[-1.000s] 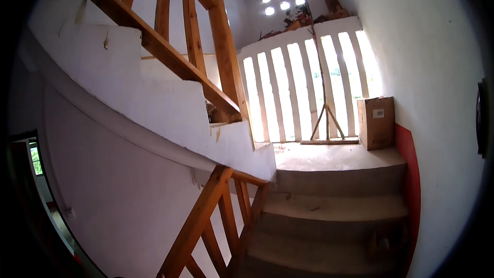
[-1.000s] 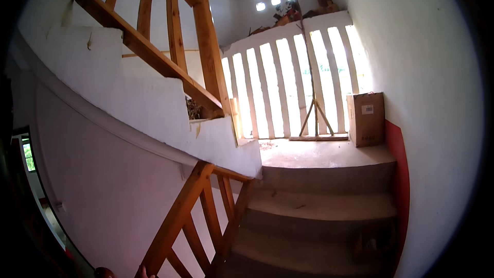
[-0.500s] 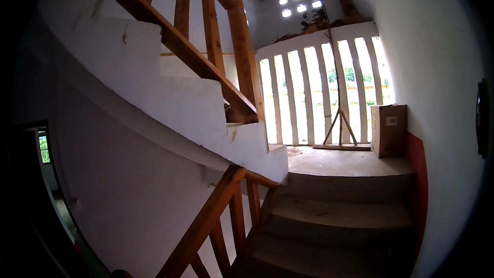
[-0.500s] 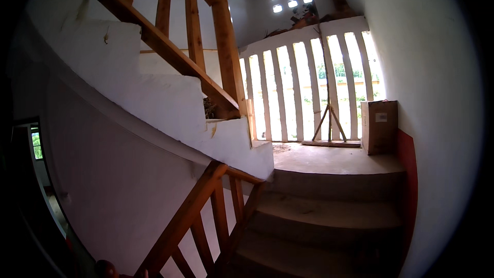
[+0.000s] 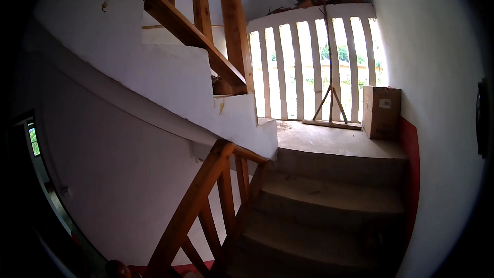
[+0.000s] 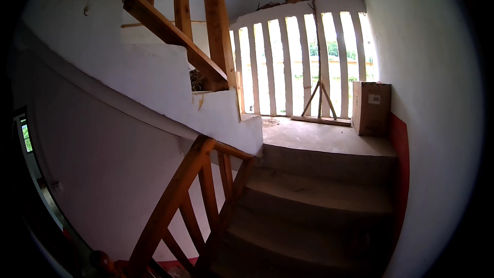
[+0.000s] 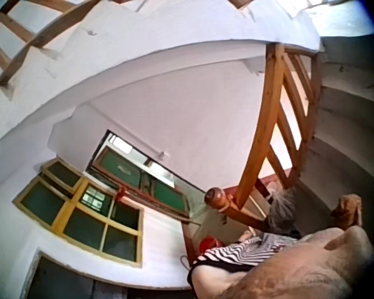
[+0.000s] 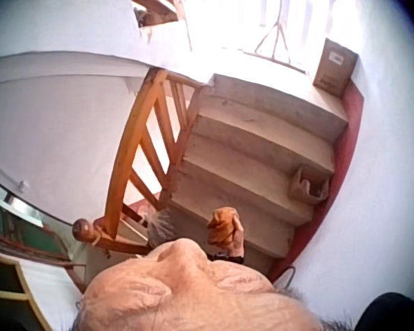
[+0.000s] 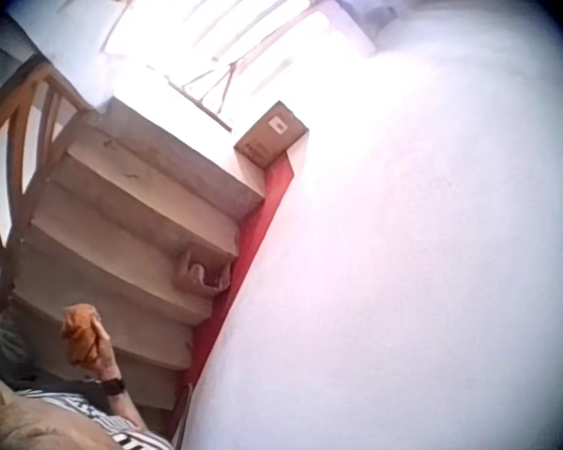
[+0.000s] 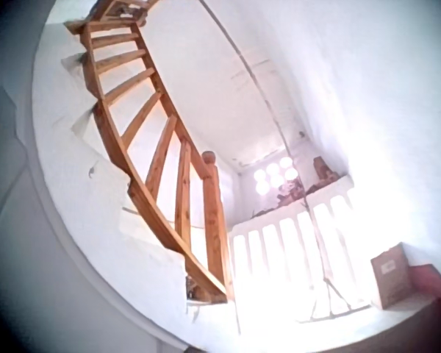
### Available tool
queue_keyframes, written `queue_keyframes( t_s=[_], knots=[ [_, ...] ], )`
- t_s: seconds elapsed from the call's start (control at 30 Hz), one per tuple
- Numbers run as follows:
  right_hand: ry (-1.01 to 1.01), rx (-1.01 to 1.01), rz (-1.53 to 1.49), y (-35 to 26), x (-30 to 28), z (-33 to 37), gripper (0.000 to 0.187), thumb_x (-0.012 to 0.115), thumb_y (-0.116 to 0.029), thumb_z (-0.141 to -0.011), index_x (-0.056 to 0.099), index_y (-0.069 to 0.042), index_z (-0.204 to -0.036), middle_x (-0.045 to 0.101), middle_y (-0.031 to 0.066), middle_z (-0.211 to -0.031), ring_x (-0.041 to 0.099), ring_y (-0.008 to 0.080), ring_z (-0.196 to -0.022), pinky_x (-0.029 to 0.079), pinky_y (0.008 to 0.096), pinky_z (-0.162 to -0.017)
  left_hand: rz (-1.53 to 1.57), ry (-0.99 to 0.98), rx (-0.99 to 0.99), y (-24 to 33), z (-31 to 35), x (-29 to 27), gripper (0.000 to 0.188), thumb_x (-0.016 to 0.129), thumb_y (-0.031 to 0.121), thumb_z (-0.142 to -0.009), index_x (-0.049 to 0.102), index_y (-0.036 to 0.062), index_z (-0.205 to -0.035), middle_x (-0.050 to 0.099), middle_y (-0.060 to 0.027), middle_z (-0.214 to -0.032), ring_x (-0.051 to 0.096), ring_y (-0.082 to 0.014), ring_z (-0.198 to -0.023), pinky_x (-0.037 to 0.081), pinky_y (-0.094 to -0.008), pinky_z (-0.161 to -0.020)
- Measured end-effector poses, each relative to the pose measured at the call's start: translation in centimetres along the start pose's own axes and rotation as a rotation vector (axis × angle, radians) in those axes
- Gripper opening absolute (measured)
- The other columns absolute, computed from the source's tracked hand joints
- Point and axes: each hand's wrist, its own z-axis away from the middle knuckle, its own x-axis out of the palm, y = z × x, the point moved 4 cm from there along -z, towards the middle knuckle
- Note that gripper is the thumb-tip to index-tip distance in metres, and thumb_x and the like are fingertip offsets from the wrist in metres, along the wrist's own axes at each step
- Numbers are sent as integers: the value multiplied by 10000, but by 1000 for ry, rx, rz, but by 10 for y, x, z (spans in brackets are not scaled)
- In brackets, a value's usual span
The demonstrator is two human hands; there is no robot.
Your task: The person wipes a wooden handrail with a cloth, dips the cloth into a bucket of water, and then wipes a yellow door.
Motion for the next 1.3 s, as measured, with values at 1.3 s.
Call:
queue_keyframes(
  t_s=[1.3],
  knots=[
    [-263, 65, -235, 0, -30, 13, 365, 437, -346, -898, 477, -48, -1105, 567, 119, -982, 569, 217, -840, 486, 296, -720, -6, 23, -87, -30, 13, -48, 473, 544, 294, -853, 386, 65, -1235, 509, -168, -1172, 486, -265, -1098, 378, -393, -953]
  ],
)
